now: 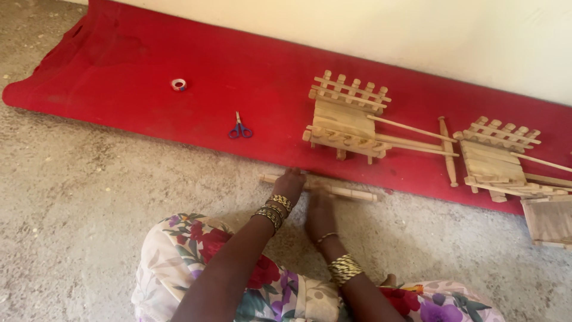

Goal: The person sits on the floor and works on a small wooden cart toy, handling a cylindrical wooden rod and wrapping tape around it by hand, then fitting the rod to the wooden cart parts. Scissors and a tape roll lie on the mat beside the work.

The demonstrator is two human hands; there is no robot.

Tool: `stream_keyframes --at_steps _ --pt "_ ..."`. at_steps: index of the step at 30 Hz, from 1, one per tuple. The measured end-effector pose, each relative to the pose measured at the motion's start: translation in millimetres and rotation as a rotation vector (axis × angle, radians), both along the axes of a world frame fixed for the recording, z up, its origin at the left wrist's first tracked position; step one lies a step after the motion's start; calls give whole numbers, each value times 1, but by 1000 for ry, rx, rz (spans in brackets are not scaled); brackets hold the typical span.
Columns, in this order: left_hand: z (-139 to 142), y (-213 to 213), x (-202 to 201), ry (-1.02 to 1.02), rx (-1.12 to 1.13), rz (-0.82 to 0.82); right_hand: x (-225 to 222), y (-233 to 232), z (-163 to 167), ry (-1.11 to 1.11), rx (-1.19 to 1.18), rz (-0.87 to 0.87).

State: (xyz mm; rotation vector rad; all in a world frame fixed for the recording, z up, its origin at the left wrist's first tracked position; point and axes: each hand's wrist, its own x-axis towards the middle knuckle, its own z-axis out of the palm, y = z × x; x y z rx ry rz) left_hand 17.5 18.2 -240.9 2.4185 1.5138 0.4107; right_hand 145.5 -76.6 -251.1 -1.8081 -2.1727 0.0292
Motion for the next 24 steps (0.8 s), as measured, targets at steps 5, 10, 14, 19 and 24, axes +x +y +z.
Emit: stream_keyframes --at_steps 5,10,14,19,24 --pt "-1 7 -6 -31 -73 -23 -26 -1 25 -36 165 104" --pt "-5 14 -56 29 -32 122 13 3 35 -161 -137 -143" --pt "-3 6 -110 -119 5 172 19 5 28 -168 -5 -207" --pt "0 2 -112 -318 86 188 -14 5 24 -41 171 -38" --pt "-6 2 -104 -240 42 174 -66 21 26 17 17 102"
